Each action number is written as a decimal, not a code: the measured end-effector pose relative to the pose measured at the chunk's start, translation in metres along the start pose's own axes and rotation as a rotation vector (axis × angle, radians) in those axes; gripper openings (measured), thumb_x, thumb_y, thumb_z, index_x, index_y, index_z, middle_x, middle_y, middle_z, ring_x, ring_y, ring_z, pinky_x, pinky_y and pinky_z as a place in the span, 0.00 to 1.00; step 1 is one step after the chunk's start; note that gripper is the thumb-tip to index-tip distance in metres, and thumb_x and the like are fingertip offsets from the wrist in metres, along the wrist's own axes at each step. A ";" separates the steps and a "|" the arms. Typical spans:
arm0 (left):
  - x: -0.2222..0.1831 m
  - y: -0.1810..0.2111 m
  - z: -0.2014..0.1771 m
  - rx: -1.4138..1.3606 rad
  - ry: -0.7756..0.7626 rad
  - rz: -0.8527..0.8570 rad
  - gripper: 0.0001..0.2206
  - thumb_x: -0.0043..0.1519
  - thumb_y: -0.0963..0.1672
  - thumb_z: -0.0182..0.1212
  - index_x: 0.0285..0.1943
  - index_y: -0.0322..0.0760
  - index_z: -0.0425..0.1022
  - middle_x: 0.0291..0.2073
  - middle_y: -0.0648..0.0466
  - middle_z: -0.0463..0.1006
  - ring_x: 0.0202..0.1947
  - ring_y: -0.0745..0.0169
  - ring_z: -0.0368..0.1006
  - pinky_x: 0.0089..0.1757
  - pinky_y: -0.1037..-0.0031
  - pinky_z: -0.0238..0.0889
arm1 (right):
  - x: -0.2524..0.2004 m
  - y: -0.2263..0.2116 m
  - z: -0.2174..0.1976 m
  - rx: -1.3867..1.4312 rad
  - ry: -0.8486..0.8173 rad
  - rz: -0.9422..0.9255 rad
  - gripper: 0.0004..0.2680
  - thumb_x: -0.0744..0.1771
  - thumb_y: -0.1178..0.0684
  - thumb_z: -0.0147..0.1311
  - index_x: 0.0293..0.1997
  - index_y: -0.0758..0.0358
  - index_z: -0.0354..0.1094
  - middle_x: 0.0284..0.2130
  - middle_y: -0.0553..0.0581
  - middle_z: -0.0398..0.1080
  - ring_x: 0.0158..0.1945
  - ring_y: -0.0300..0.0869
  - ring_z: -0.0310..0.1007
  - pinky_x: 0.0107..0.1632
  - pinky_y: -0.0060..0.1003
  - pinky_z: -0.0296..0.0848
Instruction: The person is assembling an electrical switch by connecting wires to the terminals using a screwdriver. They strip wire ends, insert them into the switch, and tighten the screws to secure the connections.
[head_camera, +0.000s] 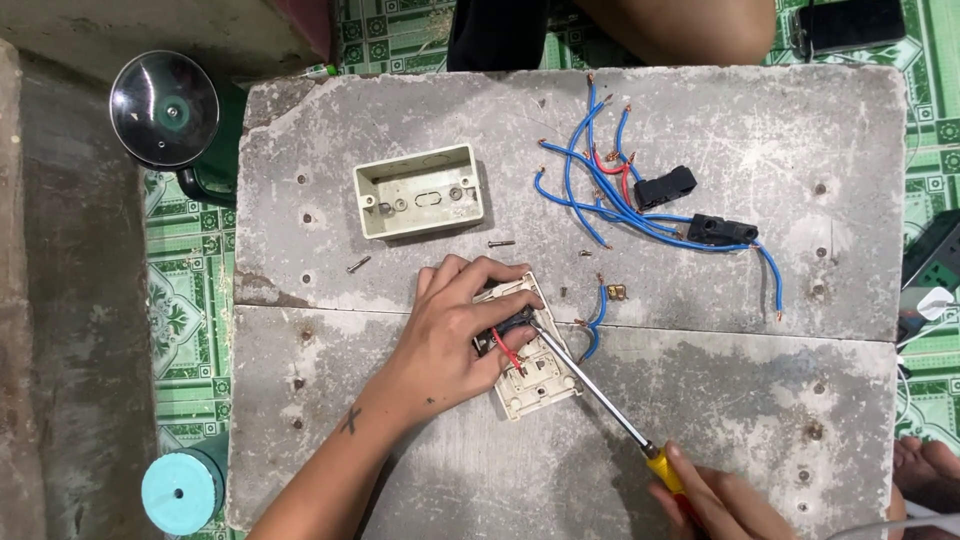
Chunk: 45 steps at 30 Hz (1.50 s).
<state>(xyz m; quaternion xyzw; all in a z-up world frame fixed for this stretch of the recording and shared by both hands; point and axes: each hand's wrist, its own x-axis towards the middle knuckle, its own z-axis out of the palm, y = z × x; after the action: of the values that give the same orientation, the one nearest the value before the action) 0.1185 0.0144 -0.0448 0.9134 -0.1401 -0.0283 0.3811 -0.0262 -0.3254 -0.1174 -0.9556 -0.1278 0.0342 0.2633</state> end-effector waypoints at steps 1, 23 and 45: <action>0.000 -0.001 0.000 -0.002 0.000 0.001 0.12 0.60 0.48 0.62 0.49 0.43 0.84 0.52 0.55 0.76 0.44 0.61 0.60 0.45 0.69 0.48 | -0.002 0.003 0.001 -0.002 0.000 0.001 0.18 0.57 0.50 0.68 0.50 0.58 0.76 0.26 0.50 0.78 0.19 0.29 0.74 0.26 0.21 0.78; -0.003 0.004 0.002 0.008 0.017 0.019 0.13 0.58 0.46 0.65 0.50 0.39 0.83 0.50 0.55 0.76 0.45 0.59 0.62 0.49 0.67 0.51 | 0.042 -0.046 -0.044 0.046 -0.091 0.035 0.18 0.59 0.58 0.64 0.55 0.55 0.75 0.26 0.47 0.77 0.17 0.33 0.73 0.23 0.30 0.74; -0.016 0.003 0.012 0.077 0.125 0.072 0.12 0.59 0.48 0.64 0.49 0.46 0.83 0.50 0.59 0.75 0.47 0.58 0.64 0.49 0.67 0.53 | 0.034 -0.083 -0.048 -0.084 0.185 -0.033 0.20 0.60 0.50 0.68 0.59 0.48 0.75 0.36 0.46 0.74 0.21 0.33 0.64 0.25 0.30 0.65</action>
<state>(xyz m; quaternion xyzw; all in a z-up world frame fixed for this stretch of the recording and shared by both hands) 0.1011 0.0087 -0.0519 0.9217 -0.1496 0.0477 0.3546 -0.0055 -0.2713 -0.0337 -0.9626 -0.1199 -0.0637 0.2344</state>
